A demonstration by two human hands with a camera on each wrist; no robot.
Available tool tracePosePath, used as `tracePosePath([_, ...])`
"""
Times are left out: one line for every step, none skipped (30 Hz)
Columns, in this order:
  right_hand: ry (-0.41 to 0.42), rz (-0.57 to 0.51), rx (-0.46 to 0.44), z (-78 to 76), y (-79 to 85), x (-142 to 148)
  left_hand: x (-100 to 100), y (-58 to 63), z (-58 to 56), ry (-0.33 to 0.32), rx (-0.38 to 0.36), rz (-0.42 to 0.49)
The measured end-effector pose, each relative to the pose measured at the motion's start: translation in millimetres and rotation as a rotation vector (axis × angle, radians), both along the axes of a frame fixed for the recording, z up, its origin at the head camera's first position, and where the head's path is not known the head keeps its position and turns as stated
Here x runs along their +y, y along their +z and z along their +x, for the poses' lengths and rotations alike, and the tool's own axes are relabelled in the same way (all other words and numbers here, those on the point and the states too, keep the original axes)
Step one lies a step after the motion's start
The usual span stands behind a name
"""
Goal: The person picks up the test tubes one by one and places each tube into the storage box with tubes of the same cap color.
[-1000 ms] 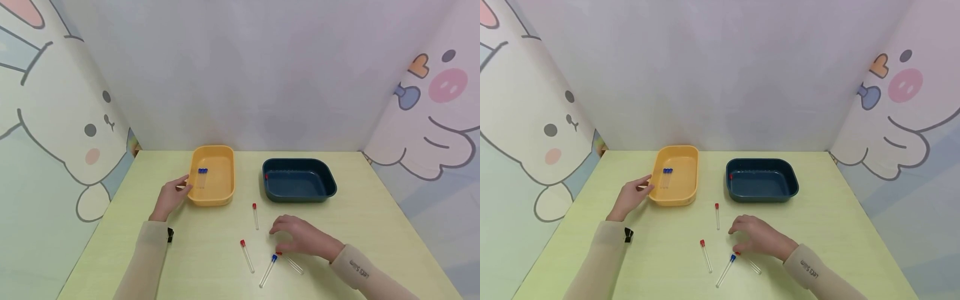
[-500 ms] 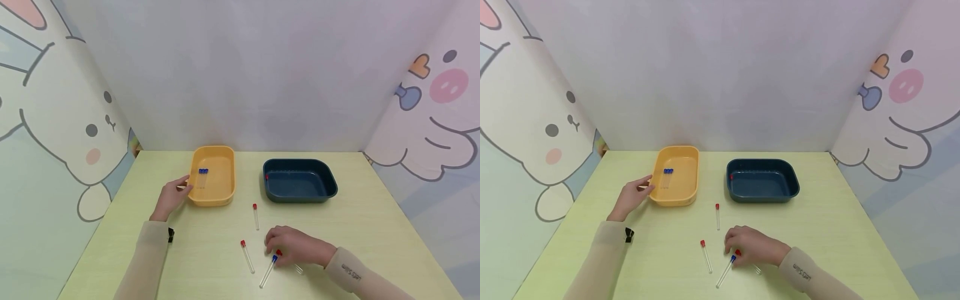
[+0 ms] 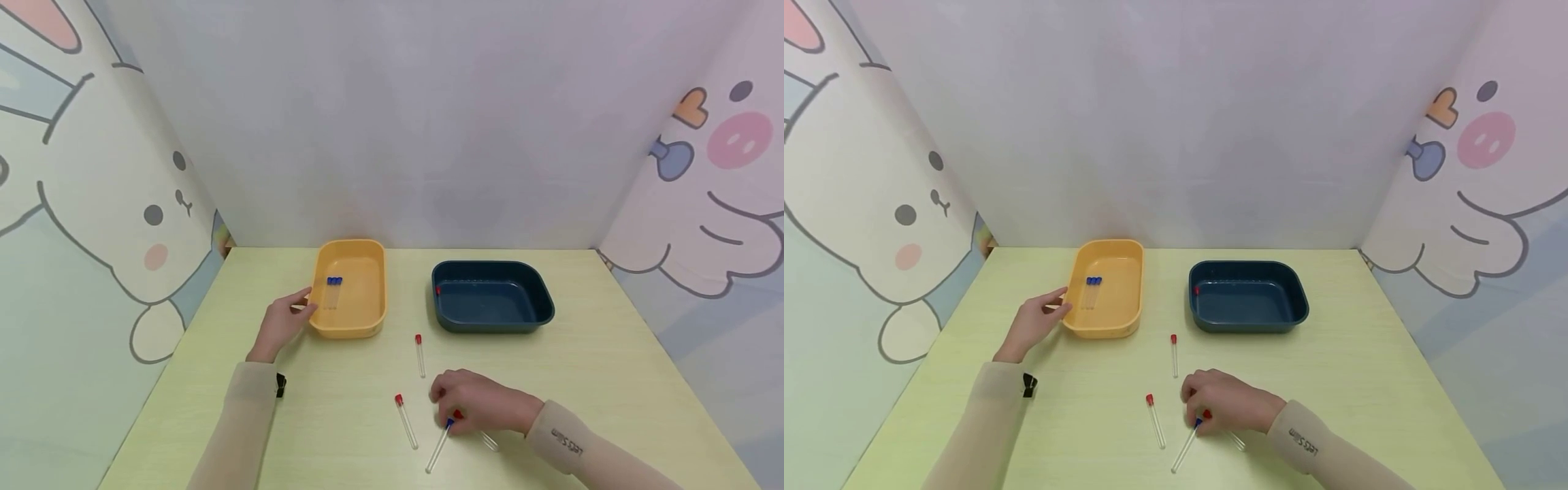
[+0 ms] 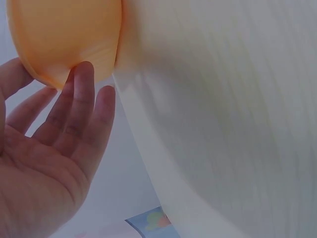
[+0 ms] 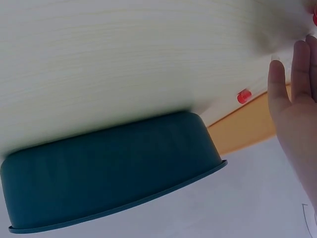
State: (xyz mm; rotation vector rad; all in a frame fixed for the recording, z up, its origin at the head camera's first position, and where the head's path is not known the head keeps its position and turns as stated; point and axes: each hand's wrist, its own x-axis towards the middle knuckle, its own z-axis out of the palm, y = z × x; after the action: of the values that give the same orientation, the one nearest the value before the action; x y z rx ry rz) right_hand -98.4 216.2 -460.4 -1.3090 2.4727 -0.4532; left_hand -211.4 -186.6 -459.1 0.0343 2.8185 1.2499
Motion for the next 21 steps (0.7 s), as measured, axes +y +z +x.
tracePosePath([0.008,-0.003,0.010,-0.1,0.1,0,0,0.1,0.2,0.000,-0.002,0.001])
tracePosePath([0.014,-0.005,0.019,-0.2,0.1,0,0,0.0,0.3,0.000,-0.002,0.001])
tracePosePath([0.019,-0.006,0.027,-0.2,0.1,0,0,-0.2,0.4,0.001,-0.002,0.001])
tracePosePath([0.023,-0.005,0.036,-0.3,0.0,0,0,-0.6,0.5,-0.001,0.000,0.001])
tracePosePath([0.026,-0.003,0.042,-0.3,-0.1,0,0,-1.0,0.6,0.003,-0.004,0.003])
tracePosePath([0.029,-0.002,0.049,-0.4,-0.3,1,0,-1.5,0.5,0.002,-0.002,0.004])
tracePosePath([0.031,-0.001,0.054,-0.5,-0.6,1,0,-2.0,0.4,0.001,0.000,0.005])
tracePosePath([0.034,-0.001,0.059,-0.6,-0.8,1,0,-2.5,0.2,0.000,0.002,0.005])
tracePosePath([0.038,0.000,0.067,-0.7,-1.0,1,0,-3.1,-0.1,0.000,0.004,0.004])
tracePosePath([0.042,0.000,0.075,-0.7,-1.2,2,0,-3.6,-0.3,0.000,0.005,0.004])
tracePosePath([0.046,0.000,0.082,-0.8,-1.1,2,0,-3.9,-0.5,0.001,0.005,0.004])
tracePosePath([0.051,0.000,0.090,-1.0,-0.8,2,0,-4.2,-0.6,0.001,0.005,0.004])
tracePosePath([0.055,0.000,0.099,-1.1,-0.4,2,0,-4.2,-0.6,0.002,0.004,0.005])
tracePosePath([0.059,0.000,0.108,-1.3,0.4,3,0,-4.2,-0.6,0.002,0.003,0.005])
tracePosePath([0.063,0.001,0.116,-1.6,1.5,3,0,-3.9,-0.5,0.003,0.002,0.005])
tracePosePath([0.066,0.001,0.127,-2.0,2.7,3,0,-3.7,-0.5,0.003,0.002,0.003])
tracePosePath([0.068,0.003,0.134,-2.7,4.4,3,0,-3.5,-0.5,0.004,0.003,0.002])
tracePosePath([0.064,0.003,0.138,-3.3,6.2,3,0,-3.2,-0.5,0.004,0.003,0.002])
tracePosePath([0.056,0.003,0.140,-4.0,7.9,3,0,-2.9,-0.6,0.005,0.004,0.001])
tracePosePath([0.044,0.003,0.132,-4.9,10.4,3,0,-2.8,-0.8,0.005,0.006,-0.001])
tracePosePath([0.026,0.001,0.122,-5.8,12.4,3,0,-2.7,-0.9,0.004,0.009,-0.003])
